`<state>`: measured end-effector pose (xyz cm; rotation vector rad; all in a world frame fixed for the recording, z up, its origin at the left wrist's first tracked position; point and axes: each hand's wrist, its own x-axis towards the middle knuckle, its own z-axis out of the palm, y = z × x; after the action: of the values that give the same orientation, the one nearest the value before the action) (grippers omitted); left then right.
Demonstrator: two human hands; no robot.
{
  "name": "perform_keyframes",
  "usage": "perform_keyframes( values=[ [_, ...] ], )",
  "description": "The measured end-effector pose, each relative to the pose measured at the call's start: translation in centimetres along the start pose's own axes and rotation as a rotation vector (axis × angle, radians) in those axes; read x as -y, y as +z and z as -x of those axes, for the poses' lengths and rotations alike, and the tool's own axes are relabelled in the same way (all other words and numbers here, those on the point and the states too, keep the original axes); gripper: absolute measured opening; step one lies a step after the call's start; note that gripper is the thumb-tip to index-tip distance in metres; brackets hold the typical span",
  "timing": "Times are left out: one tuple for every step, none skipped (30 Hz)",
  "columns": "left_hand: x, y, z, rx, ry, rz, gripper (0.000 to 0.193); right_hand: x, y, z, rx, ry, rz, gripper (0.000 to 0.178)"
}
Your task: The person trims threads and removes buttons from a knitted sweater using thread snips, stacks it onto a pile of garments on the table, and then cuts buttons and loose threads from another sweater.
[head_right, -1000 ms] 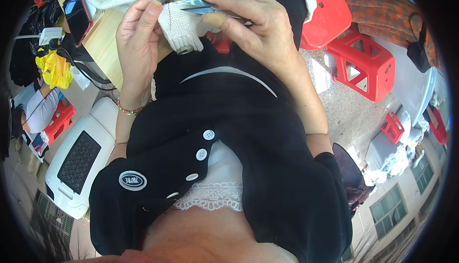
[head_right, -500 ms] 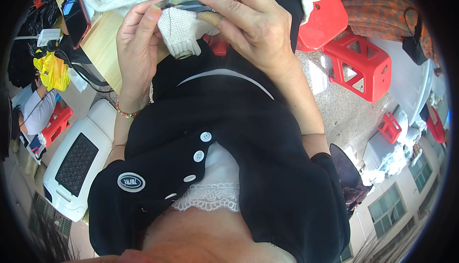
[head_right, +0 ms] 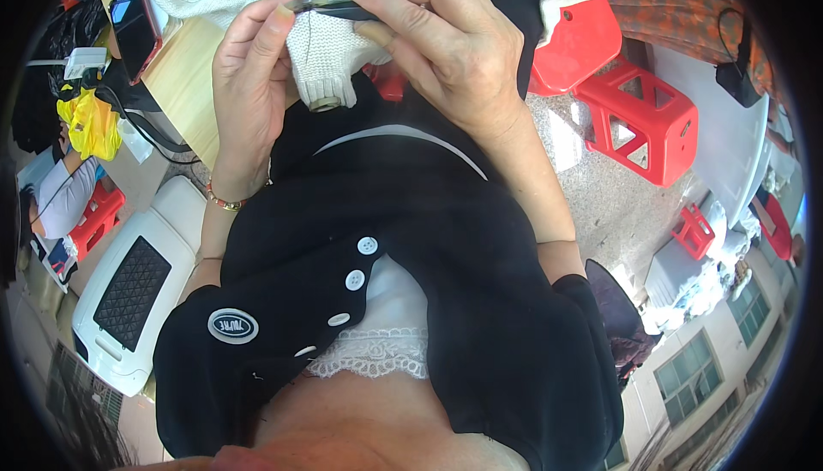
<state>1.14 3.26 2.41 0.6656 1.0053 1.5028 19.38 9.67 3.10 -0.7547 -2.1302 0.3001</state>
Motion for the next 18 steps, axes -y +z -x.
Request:
perform_keyframes(
  values=[
    [0.07,-0.08,-0.05,0.009,-0.008,0.018,0.02,0.02,0.01,-0.03,0.001,0.0,-0.001,0.037],
    [0.12,-0.2,-0.06,0.008,-0.008,0.018,0.02,0.06,-0.01,-0.07,0.001,0.003,-0.01,0.037],
    [0.15,-0.38,-0.05,0.019,-0.019,0.018,0.021,0.09,0.0,-0.1,0.002,0.007,-0.019,0.037],
    [0.18,-0.49,-0.06,0.03,-0.03,0.019,0.021,0.08,0.01,-0.1,0.003,0.006,-0.019,0.037],
    [0.22,-0.55,-0.09,0.029,-0.03,0.02,0.021,0.07,0.05,-0.1,0.001,0.009,-0.032,0.037],
    [0.25,-0.6,-0.13,0.03,-0.04,0.019,0.021,0.06,0.08,-0.09,-0.001,0.012,-0.046,0.037],
    [0.28,-0.63,-0.13,0.03,-0.049,0.019,0.021,0.03,0.1,-0.06,0.0,0.012,-0.046,0.037],
    [0.24,-0.51,-0.12,0.028,-0.048,0.02,0.021,0.01,0.1,-0.01,0.0,0.016,-0.054,0.037],
    [0.14,-0.26,-0.14,0.02,-0.052,0.019,0.021,0.0,0.1,0.02,0.001,0.02,-0.062,0.037],
    [0.08,-0.12,-0.13,0.012,-0.056,0.018,0.021,0.01,0.07,-0.01,0.002,0.02,-0.063,0.037],
    [0.08,-0.22,-0.11,0.011,-0.056,0.018,0.021,0.02,0.02,-0.08,0.005,0.011,-0.063,0.037],
    [0.08,-0.43,-0.1,0.03,-0.076,0.013,0.021,0.04,-0.02,-0.15,0.008,0.003,-0.062,0.037],
    [0.12,-0.58,-0.12,0.051,-0.097,0.008,0.021,0.05,-0.06,-0.19,0.009,0.003,-0.062,0.037],
    [0.21,-0.62,-0.16,0.05,-0.097,0.009,0.021,0.05,-0.09,-0.24,0.014,-0.003,-0.054,0.037],
    [0.29,-0.67,-0.2,0.058,-0.077,-0.002,0.02,0.05,-0.14,-0.29,0.019,-0.008,-0.045,0.036],
    [0.34,-0.7,-0.21,0.066,-0.058,-0.013,0.02,0.13,-0.29,-0.34,0.02,-0.008,-0.046,0.036],
    [0.36,-0.67,-0.21,0.064,-0.058,-0.012,0.02,0.29,-0.51,-0.39,0.056,-0.005,-0.052,0.038],
    [0.36,-0.58,-0.23,0.058,-0.04,-0.023,0.02,0.41,-0.64,-0.42,0.092,-0.003,-0.057,0.04]
  ],
)
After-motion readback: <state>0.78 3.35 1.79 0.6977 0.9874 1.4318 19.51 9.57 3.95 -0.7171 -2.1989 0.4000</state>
